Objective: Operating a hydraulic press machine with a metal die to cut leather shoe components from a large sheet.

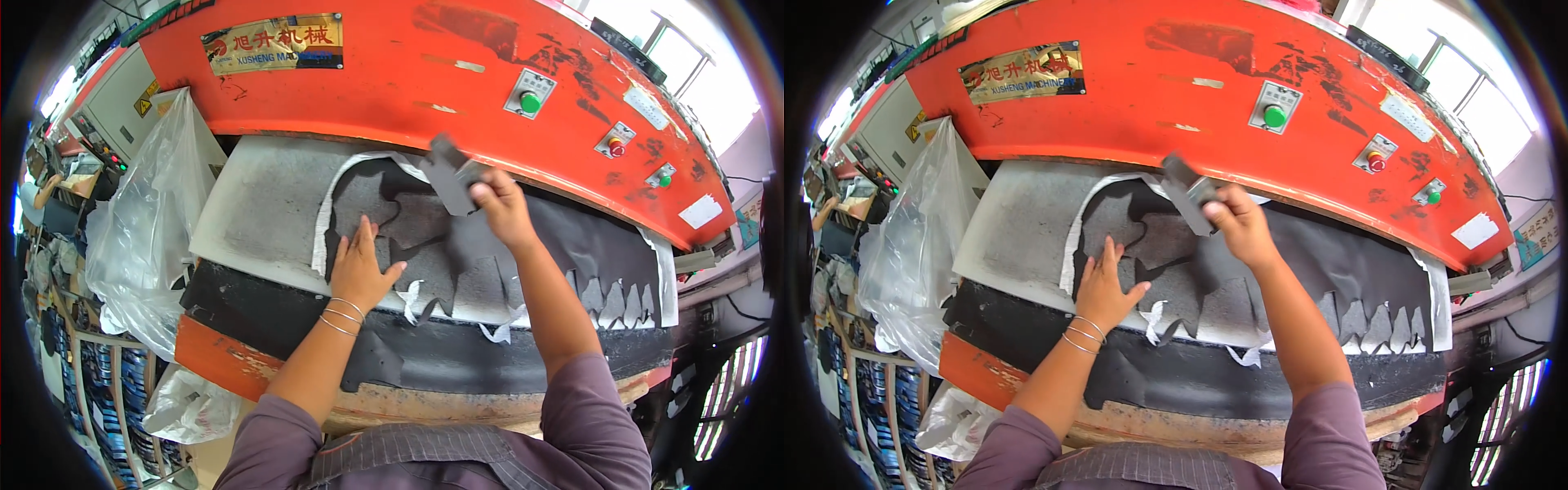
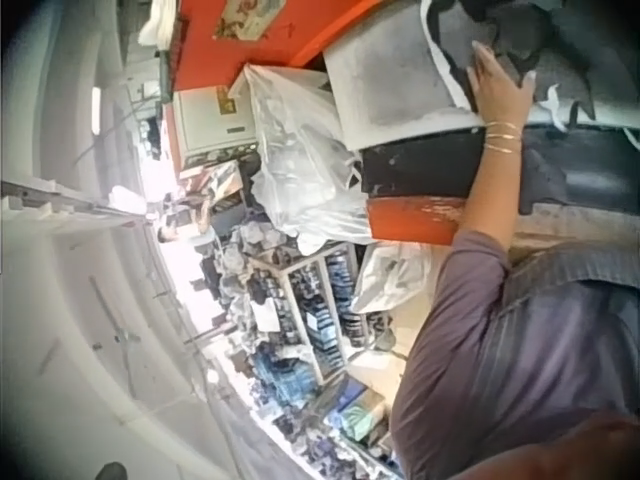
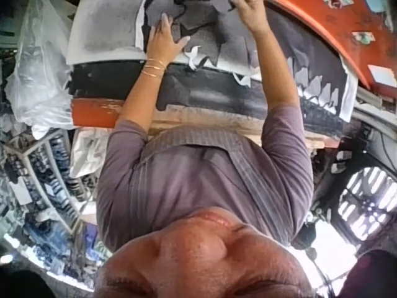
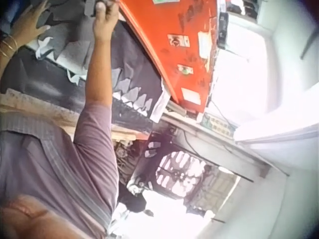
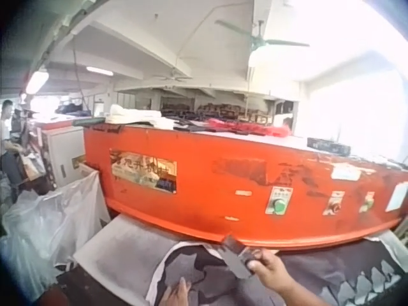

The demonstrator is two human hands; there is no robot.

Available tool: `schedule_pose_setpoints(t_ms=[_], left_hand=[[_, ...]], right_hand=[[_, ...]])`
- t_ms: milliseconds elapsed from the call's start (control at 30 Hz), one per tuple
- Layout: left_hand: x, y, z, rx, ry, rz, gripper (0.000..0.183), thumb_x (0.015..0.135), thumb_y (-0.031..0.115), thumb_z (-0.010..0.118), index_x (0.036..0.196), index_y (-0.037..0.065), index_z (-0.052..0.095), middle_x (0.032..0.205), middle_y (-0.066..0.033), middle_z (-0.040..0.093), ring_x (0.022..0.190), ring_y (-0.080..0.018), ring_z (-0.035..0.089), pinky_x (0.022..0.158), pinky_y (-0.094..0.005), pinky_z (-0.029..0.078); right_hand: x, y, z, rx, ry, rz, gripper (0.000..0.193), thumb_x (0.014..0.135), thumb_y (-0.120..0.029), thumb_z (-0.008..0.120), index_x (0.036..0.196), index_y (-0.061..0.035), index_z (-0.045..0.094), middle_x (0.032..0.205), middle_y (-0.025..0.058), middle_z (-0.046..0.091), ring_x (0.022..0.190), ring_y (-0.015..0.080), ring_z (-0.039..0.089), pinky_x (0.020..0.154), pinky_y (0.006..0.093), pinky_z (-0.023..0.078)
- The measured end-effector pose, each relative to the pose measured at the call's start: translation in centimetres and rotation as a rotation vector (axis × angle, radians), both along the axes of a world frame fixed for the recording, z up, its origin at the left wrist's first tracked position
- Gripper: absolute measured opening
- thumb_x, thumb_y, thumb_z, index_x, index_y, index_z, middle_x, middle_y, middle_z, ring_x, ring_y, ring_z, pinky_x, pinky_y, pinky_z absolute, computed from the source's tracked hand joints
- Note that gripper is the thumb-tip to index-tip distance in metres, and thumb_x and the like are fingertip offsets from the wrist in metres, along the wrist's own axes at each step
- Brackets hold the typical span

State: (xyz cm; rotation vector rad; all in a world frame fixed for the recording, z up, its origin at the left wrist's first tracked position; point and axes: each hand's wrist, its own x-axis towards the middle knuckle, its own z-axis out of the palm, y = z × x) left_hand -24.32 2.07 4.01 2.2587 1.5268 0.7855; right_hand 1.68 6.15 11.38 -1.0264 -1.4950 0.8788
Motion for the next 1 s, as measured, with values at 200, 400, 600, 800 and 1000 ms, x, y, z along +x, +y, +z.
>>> schedule_pose_setpoints(t_ms=[200,400,600,800,1000], left_hand=[[2.0,-2.4,1.5,-0.082,0.153,0.017,0.09,0.077,0.046,0.07,0.14,-0.005,0.029,0.139,-0.0199,0.043,0.132,-0.0336,0.038,0.111,-0.0448,0.024],[14.5,-12.6,8.1,-0.407,-0.92,-0.579,0.094,0.08,0.037,0.074,0.145,-0.004,0.021,0.145,-0.0262,0.031,0.137,-0.0331,0.03,0.111,-0.0374,0.027],[17.9,-18.0,6.2,-0.239,-0.706,-0.229,0.046,0.09,0.028,0.063,0.125,-0.001,0.055,0.124,-0.0246,0.057,0.113,-0.028,0.059,0.095,-0.0326,0.045],[6.6,-18.0,6.1,-0.584,-0.382,-0.021,0.075,0.08,0.037,0.072,0.135,-0.003,0.04,0.122,-0.0223,0.058,0.111,-0.0308,0.058,0.095,-0.0347,0.044],[3.3,-15.2,10.1,-0.237,-0.4,0.138,0.082,0.081,0.035,0.071,0.141,-0.005,0.031,0.136,-0.0266,0.044,0.13,-0.034,0.042,0.107,-0.0392,0.032]], right_hand=[[5.0,-8.6,1.6,-0.007,0.588,-0.059,0.028,0.092,-0.022,0.057,0.114,-0.0095,0.047,0.112,0.008,0.058,0.105,0.0188,0.056,0.089,0.038,0.045],[5.9,-20.2,-0.3,-0.237,0.546,-0.004,0.024,0.087,-0.015,0.065,0.105,-0.0068,0.051,0.101,0.002,0.057,0.094,0.0114,0.051,0.087,0.0316,0.042],[9.1,-25.6,-0.6,-0.404,0.687,0.156,0.013,0.092,-0.011,0.058,0.103,-0.0073,0.052,0.099,0.0048,0.058,0.083,0.0115,0.056,0.071,0.0275,0.047],[10.0,-22.6,2.5,-0.479,0.537,-0.08,0.019,0.089,-0.005,0.054,0.108,-0.0044,0.052,0.097,0.0055,0.06,0.083,0.0154,0.057,0.072,0.0308,0.049],[3.7,-11.4,1.0,-0.416,0.638,-0.203,0.022,0.08,0.008,0.054,0.099,-0.0032,0.058,0.089,0.004,0.055,0.082,0.0147,0.053,0.076,0.0306,0.049]])
